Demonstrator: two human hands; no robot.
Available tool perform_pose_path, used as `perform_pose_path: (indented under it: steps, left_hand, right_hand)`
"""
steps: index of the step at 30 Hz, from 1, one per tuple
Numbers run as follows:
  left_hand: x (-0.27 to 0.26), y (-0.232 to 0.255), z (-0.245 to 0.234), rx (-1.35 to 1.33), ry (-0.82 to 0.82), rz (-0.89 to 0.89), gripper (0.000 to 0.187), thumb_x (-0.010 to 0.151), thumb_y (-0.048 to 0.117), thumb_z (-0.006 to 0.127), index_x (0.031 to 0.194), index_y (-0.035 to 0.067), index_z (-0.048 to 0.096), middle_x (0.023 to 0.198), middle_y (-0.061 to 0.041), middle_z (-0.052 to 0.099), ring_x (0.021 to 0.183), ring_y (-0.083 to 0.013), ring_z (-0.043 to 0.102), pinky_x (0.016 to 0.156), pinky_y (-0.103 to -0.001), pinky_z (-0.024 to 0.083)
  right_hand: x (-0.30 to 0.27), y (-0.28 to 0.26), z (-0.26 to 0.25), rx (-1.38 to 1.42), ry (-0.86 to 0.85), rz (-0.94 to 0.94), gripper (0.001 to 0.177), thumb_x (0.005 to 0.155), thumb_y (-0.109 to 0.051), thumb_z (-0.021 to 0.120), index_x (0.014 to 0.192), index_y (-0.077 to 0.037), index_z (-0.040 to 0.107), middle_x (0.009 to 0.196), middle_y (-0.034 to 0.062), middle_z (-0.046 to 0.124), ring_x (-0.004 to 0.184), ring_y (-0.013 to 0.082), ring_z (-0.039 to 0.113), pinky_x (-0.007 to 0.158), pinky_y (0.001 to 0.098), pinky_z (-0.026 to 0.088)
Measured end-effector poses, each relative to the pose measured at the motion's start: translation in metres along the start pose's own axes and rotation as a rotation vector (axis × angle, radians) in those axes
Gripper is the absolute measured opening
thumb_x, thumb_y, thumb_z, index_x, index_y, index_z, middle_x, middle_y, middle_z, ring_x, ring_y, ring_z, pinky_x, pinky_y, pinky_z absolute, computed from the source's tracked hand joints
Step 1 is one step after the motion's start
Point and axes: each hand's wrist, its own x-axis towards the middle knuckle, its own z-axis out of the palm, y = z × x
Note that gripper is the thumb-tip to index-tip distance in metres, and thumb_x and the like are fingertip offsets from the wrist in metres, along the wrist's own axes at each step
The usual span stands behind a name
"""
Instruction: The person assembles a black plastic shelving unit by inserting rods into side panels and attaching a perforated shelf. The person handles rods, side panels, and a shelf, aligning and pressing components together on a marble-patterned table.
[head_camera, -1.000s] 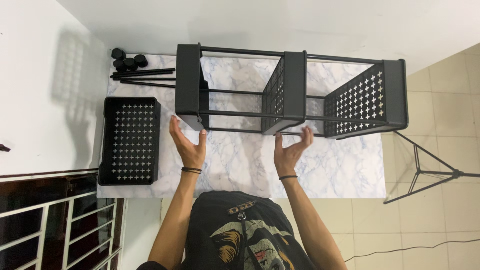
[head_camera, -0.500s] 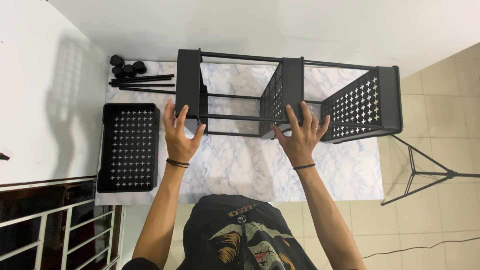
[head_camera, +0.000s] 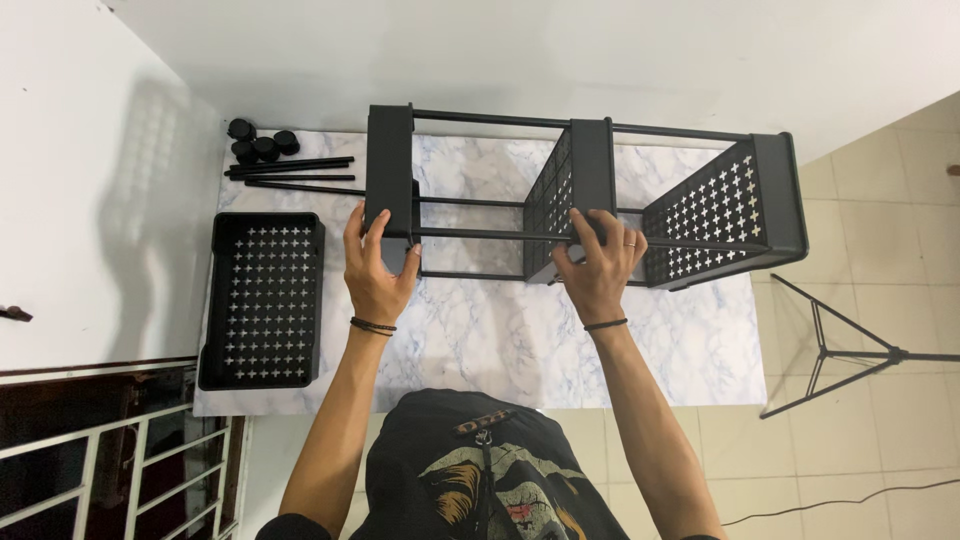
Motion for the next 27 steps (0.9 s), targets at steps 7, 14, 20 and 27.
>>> perform_pose_path:
  steps: [7,14,20,27]
  left_hand:
    - [0.011,0.024,-0.017,0.030,0.029,-0.010,0.061,0.082,0.017,0.082,0.138,0.009,0.061,0.148,-0.021,0.051,0.128,-0.0375,0.063,0.097,-0.040,0.061]
    - [0.028,0.046,-0.033,0.112,-0.039,-0.055,0.062,0.078,0.023,0.082,0.136,0.011,0.064,0.144,-0.018,0.055,0.115,-0.0323,0.068,0.083,-0.037,0.061]
    - [0.038,0.055,-0.036,0.143,-0.082,-0.105,0.061,0.078,0.022,0.082,0.135,0.012,0.063,0.143,-0.017,0.055,0.116,-0.0338,0.066,0.083,-0.040,0.059]
    - [0.078,0.034,-0.008,0.165,-0.108,-0.097,0.062,0.079,0.021,0.083,0.135,0.014,0.059,0.140,-0.016,0.055,0.119,-0.0382,0.062,0.087,-0.046,0.057]
  right_hand:
    - [0.011,-0.002,-0.021,-0.016,-0.023,-0.029,0.046,0.078,-0.016,0.085,0.123,-0.014,0.075,0.123,0.0047,0.063,0.108,0.0244,0.057,0.103,0.0448,0.037]
    - [0.026,-0.001,-0.041,0.019,-0.127,0.003,0.040,0.079,-0.019,0.083,0.118,-0.014,0.077,0.120,0.0046,0.066,0.102,0.0224,0.060,0.102,0.0441,0.039]
    - [0.039,0.003,-0.041,0.028,-0.165,-0.001,0.037,0.079,-0.020,0.081,0.115,-0.013,0.078,0.117,0.0047,0.068,0.103,0.0246,0.061,0.101,0.0437,0.039]
    - [0.081,0.031,0.003,0.066,-0.222,0.021,0.036,0.077,-0.022,0.079,0.111,-0.011,0.080,0.115,0.0092,0.069,0.101,0.0283,0.062,0.098,0.0445,0.040]
